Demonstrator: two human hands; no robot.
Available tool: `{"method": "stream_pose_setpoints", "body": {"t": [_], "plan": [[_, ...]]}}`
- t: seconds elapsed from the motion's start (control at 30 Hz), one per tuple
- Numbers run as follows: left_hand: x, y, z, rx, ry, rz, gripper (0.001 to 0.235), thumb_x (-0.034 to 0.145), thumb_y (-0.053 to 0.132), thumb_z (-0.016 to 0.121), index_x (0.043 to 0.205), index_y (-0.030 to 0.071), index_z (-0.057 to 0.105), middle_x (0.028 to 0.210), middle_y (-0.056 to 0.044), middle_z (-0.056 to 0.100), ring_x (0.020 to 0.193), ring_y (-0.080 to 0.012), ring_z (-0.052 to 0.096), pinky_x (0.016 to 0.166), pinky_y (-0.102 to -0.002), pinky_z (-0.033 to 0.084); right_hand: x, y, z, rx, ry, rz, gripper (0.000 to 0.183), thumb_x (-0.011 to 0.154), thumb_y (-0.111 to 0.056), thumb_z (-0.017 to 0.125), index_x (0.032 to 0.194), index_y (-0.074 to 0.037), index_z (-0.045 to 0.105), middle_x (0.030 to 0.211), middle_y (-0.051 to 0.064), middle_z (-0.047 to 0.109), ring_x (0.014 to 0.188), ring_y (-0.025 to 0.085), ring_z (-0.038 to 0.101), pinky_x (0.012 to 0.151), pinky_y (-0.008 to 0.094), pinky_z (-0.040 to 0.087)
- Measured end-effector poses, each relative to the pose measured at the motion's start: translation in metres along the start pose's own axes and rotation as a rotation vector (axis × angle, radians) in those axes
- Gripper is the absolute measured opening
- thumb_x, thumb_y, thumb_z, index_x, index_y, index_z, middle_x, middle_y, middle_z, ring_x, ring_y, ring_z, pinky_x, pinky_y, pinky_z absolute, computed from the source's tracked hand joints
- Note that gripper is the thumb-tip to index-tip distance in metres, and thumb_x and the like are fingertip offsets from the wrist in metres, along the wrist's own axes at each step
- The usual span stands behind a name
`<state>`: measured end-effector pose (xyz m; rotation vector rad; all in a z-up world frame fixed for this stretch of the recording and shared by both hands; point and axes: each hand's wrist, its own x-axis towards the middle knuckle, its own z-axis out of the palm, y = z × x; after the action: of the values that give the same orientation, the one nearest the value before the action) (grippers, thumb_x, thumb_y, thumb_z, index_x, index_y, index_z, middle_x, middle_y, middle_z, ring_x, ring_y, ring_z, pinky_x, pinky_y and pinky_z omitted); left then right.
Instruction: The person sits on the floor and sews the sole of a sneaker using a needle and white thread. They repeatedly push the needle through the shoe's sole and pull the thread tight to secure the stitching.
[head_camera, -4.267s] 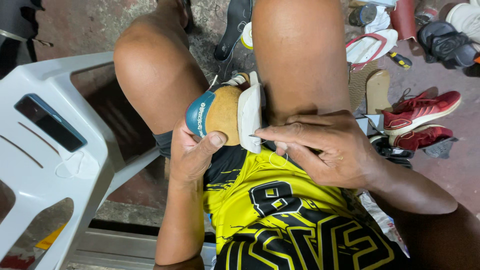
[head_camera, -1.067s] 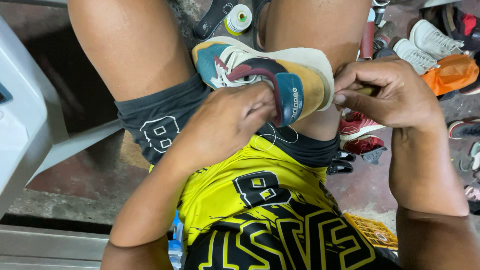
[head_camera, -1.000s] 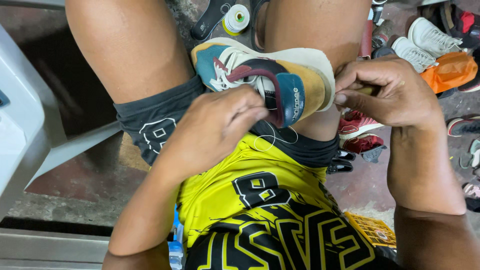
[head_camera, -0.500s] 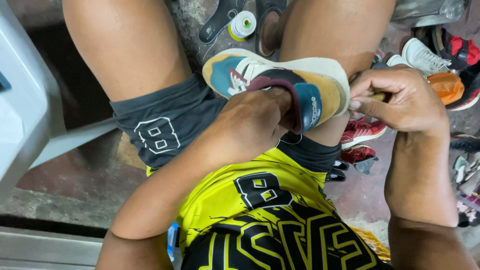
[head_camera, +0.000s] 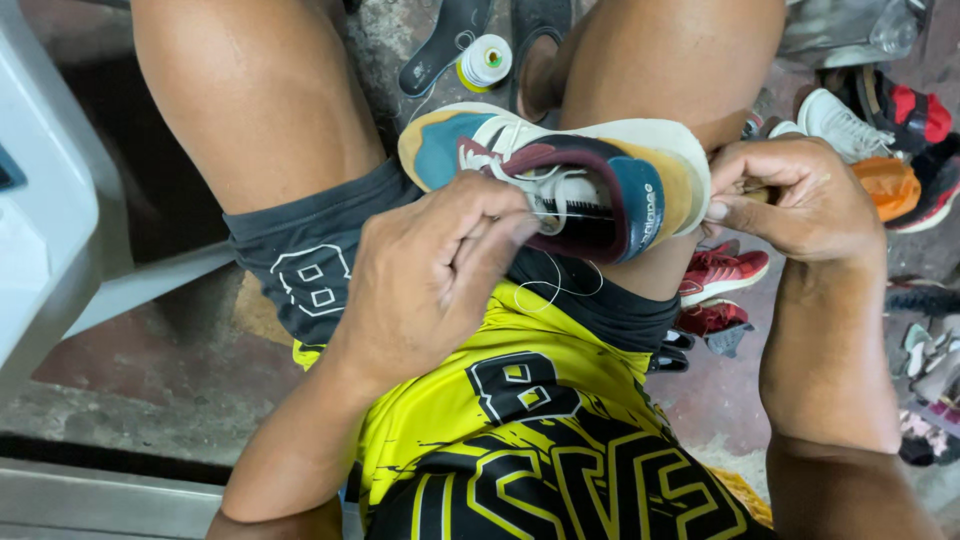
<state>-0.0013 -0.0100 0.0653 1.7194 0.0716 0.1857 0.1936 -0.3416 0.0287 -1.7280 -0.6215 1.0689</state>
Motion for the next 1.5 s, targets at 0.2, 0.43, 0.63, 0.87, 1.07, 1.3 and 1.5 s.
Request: {"method": "stream_pose_setpoints", "body": {"t": [0.2,0.43,0.63,0.87,1.07,1.3,1.5], "plan": [[-0.004,-0.006,0.000,-0.798,-0.134,-0.156,0.015,0.109,0.019,0.053,0.101,0.007,0.057,0.106,-0.008,0.067,0.071,-0.0042,0.050,0.059,-0.022,0.041,0.002,-0.014,0.014,-0.138,0.023,0.033,0.006,0.091,0.004,0.069,0.097,0.001,0.070,0.083,0.004,0.071,0.077,0.009,0.065,0.069,0.024,0.051],[0.004,-0.028,0.020,-0.180,-0.101,-0.351,0.025,0.112,0.017,0.045,0.117,0.006,0.067,0.062,0.004,0.051,0.055,-0.0014,0.046,0.054,-0.019,0.039,0.022,-0.057,0.039,-0.316,-0.053,-0.072,0.016,0.089,0.001,0.068,0.104,-0.004,0.072,0.083,0.001,0.074,0.069,0.008,0.071,0.063,0.023,0.054],[0.004,-0.049,0.026,-0.361,-0.203,-0.450,0.013,0.105,0.004,0.054,0.102,0.004,0.067,0.063,0.006,0.055,0.053,-0.0010,0.046,0.049,-0.022,0.034,0.024,-0.081,0.059,-0.454,-0.022,0.042,0.020,0.086,-0.006,0.073,0.105,-0.010,0.074,0.072,0.005,0.069,0.057,0.017,0.064,0.052,0.032,0.048],[0.006,-0.061,0.015,-0.177,-0.212,-0.462,0.021,0.091,-0.002,0.064,0.071,0.004,0.066,0.058,0.006,0.057,0.051,-0.0010,0.050,0.047,-0.022,0.038,0.022,-0.092,0.075,-0.526,0.074,-0.228,0.010,0.094,-0.010,0.070,0.103,-0.008,0.065,0.084,0.006,0.065,0.071,0.026,0.069,0.057,0.039,0.049],[0.009,-0.056,0.015,-0.156,-0.200,-0.425,0.014,0.089,-0.002,0.071,0.076,0.003,0.068,0.063,0.006,0.059,0.057,-0.0010,0.053,0.052,-0.022,0.042,0.018,-0.094,0.083,-0.643,0.123,-0.332,0.012,0.093,-0.004,0.071,0.101,-0.007,0.062,0.086,0.005,0.063,0.073,0.022,0.070,0.057,0.038,0.050],[0.013,-0.048,0.014,-0.127,-0.184,-0.264,0.006,0.090,-0.001,0.076,0.094,-0.002,0.072,0.087,-0.001,0.074,0.081,-0.0068,0.067,0.077,-0.027,0.056,0.019,-0.086,0.092,-0.786,0.155,-0.401,0.018,0.088,0.001,0.071,0.104,-0.004,0.062,0.089,0.007,0.060,0.075,0.022,0.066,0.058,0.038,0.050],[0.016,-0.043,0.004,0.120,-0.249,-0.289,0.007,0.088,0.000,0.078,0.087,-0.002,0.071,0.076,-0.007,0.073,0.072,-0.0058,0.068,0.070,-0.026,0.056,0.022,-0.095,0.095,-0.998,0.059,-0.378,0.018,0.080,-0.008,0.068,0.096,-0.005,0.058,0.088,0.008,0.053,0.083,0.025,0.059,0.068,0.040,0.048]]}}
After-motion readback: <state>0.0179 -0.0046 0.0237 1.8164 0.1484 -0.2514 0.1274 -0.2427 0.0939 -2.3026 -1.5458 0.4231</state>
